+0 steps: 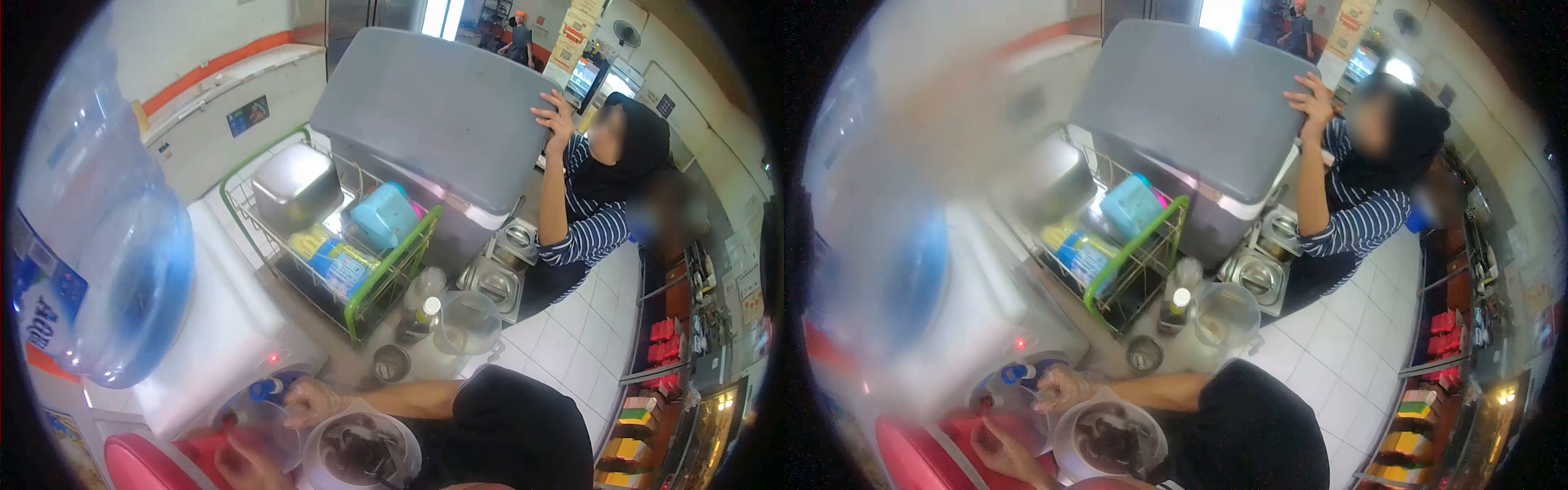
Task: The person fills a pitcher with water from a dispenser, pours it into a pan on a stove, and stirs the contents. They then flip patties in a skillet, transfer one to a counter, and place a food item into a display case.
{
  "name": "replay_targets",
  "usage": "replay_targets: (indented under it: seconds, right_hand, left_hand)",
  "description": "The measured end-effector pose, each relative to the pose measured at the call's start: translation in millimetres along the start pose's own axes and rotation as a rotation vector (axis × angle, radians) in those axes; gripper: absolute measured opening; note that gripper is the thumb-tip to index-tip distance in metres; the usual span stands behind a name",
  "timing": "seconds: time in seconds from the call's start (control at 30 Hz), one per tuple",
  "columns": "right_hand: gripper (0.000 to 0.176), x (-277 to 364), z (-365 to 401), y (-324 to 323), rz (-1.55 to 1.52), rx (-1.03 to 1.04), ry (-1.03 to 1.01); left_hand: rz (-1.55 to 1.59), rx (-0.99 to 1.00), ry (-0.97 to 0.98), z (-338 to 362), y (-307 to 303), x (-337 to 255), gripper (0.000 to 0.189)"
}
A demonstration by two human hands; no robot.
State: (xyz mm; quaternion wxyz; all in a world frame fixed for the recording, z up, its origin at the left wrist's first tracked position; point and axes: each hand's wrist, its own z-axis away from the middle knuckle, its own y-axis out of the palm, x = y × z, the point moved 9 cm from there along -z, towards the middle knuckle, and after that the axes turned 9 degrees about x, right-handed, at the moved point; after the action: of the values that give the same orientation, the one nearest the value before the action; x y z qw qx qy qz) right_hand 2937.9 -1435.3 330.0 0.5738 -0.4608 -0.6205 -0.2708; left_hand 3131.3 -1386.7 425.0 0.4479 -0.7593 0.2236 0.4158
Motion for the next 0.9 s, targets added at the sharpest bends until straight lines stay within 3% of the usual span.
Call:
replay_targets:
  seconds: [0.03, 0.07, 0.13, 0.17, 0.23, 0.3, 0.37, 0.43, 0.47, 0.53, 0.57, 0.6, 0.67, 0.73, 0.77, 0.83, 0.9]
  right_hand:
    - [0.04, 5, 2, -4, 0.053, -0.08, -0.045]
    - [0.038, 10, 5, -9, 0.104, -0.162, -0.091]
    - [0.038, -5, 5, -2, 0.048, -0.11, -0.049]
    - [0.037, -14, 1, 1, -0.011, -0.052, 0.008]
    - [0.036, 1, 0, -1, -0.023, 0.0, -0.06]
    - [0.047, 2, 4, -3, -0.181, -0.042, 0.006]
    - [0.041, -6, 3, -1, -0.107, -0.036, -0.022]
    - [0.038, -19, -3, 7, -0.187, -0.036, -0.061]
    - [0.038, -25, -6, 12, -0.25, -0.029, -0.09]
    - [0.038, -12, 0, 7, -0.237, -0.029, -0.03]
    - [0.039, -8, 3, 1, -0.168, -0.037, 0.05]
    - [0.04, -28, -1, 9, -0.197, 0.013, 0.035]
    - [0.04, -9, -2, 2, -0.154, 0.058, 0.055]
    - [0.041, -6, 5, 0, -0.107, 0.088, 0.091]
    - [0.041, -7, 3, -2, -0.096, 0.083, 0.05]
    - [0.042, -24, -4, 5, -0.091, 0.101, 0.019]
    - [0.044, -34, -6, 10, -0.135, 0.047, -0.035]
  left_hand:
    - [-0.131, -0.145, 0.045, 3, -12, -8, 0.025]
    - [-0.121, -0.158, 0.058, 3, -15, -12, 0.025]
    - [-0.208, -0.267, 0.291, 7, -30, -47, 0.025]
    - [-0.202, -0.294, 0.307, 7, -33, -67, 0.025]
    - [0.432, -0.033, 0.38, 1, -18, -108, 0.024]
    - [0.436, -0.002, 0.493, 2, -20, -152, 0.021]
    - [0.365, 0.223, 0.847, 16, -10, -241, 0.017]
    - [0.228, 0.626, 0.948, 30, 18, -331, 0.031]
    - [0.416, 0.737, 1.045, 36, 37, -376, 0.031]
    - [0.395, 0.983, 1.143, 50, 74, -450, 0.039]
    - [0.34, 1.045, 1.23, 58, 95, -483, 0.038]
    - [0.307, 0.976, 1.469, 67, 110, -513, 0.039]
    - [0.101, 0.924, 1.638, 80, 159, -551, 0.043]
    - [-0.15, 0.989, 1.69, 96, 204, -576, 0.051]
    - [-0.139, 0.979, 1.675, 102, 206, -586, 0.051]
    - [-0.49, 1.098, 1.566, 109, 226, -584, 0.059]
    - [-0.549, 1.056, 1.541, 111, 229, -582, 0.063]
